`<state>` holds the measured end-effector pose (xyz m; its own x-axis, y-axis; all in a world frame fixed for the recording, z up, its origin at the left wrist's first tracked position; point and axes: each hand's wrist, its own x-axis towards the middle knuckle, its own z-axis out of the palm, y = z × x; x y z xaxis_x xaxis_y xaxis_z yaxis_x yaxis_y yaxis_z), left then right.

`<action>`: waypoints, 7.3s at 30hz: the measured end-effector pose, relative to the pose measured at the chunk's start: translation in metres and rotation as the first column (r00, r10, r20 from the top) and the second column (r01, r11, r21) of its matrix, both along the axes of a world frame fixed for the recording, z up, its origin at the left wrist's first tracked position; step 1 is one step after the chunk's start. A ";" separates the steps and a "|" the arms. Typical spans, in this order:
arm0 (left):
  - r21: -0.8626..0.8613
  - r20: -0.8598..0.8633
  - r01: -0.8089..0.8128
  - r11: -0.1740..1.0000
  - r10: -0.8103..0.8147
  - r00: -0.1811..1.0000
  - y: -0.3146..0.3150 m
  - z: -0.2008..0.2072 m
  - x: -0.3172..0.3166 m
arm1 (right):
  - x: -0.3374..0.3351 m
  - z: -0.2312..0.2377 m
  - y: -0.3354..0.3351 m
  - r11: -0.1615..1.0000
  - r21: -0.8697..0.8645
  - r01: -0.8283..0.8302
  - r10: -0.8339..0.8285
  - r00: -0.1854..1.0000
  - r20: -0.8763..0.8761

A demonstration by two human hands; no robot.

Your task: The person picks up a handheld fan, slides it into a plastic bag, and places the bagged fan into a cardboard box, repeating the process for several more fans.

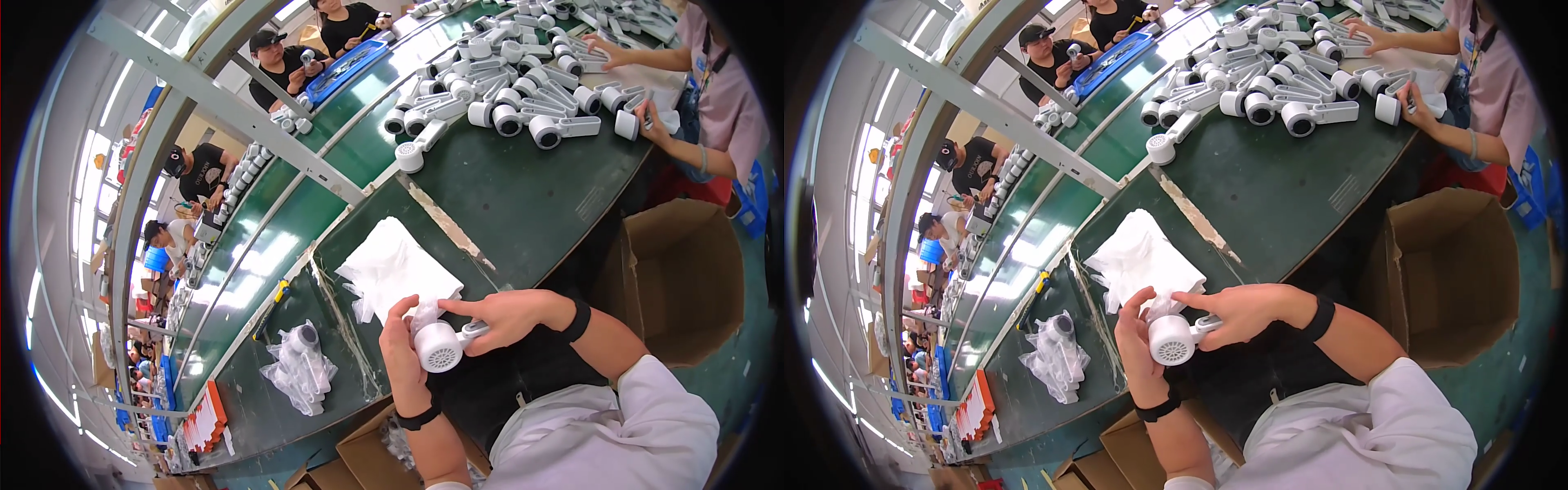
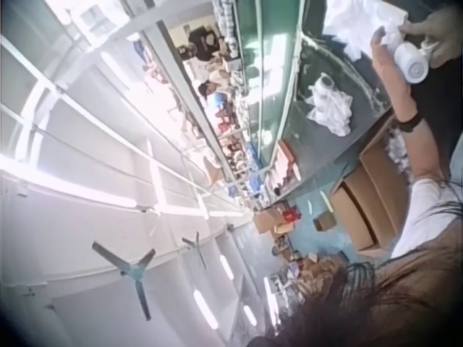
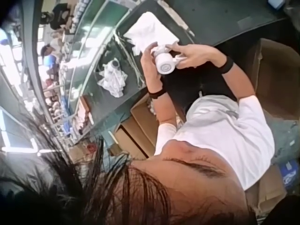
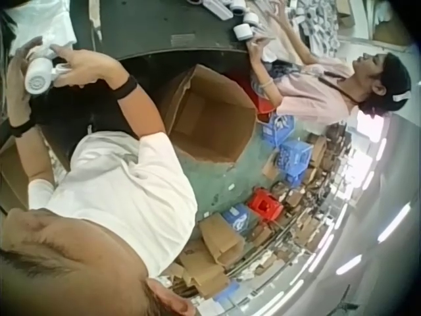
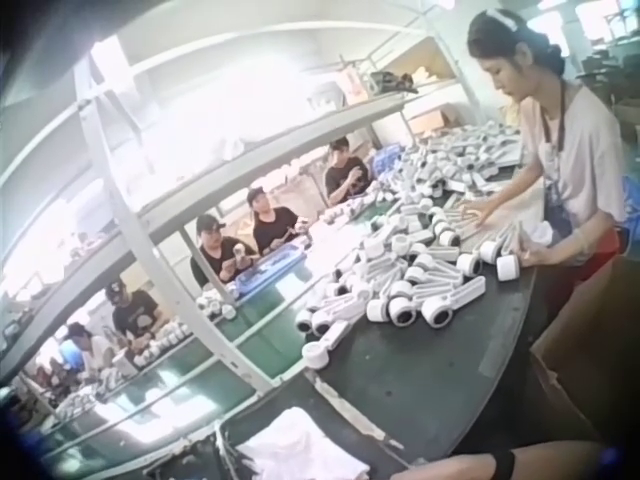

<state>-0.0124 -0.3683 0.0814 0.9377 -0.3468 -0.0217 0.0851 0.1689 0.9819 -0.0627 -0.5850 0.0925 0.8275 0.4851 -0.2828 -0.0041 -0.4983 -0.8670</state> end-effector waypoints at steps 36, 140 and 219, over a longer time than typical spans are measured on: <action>-0.113 0.026 -0.282 0.953 0.286 0.958 -0.030 -0.003 -0.007 | 0.009 -0.026 0.047 0.522 0.521 0.676 -0.834 0.532 0.145; -0.371 -0.008 -0.361 0.856 0.386 0.923 0.079 -0.027 -0.051 | -0.012 -0.041 0.069 0.812 0.455 0.366 -0.582 0.446 0.680; 0.357 0.659 -0.442 0.823 0.113 0.744 -0.010 -0.009 0.018 | -0.021 -0.022 0.033 0.457 0.659 0.597 -0.633 0.739 -0.230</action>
<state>0.0053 -0.3779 0.0720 0.8615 -0.1670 0.4795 -0.5039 -0.3977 0.7668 -0.0841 -0.5525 0.0707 0.9893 -0.1258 -0.0733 -0.0302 0.3157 -0.9484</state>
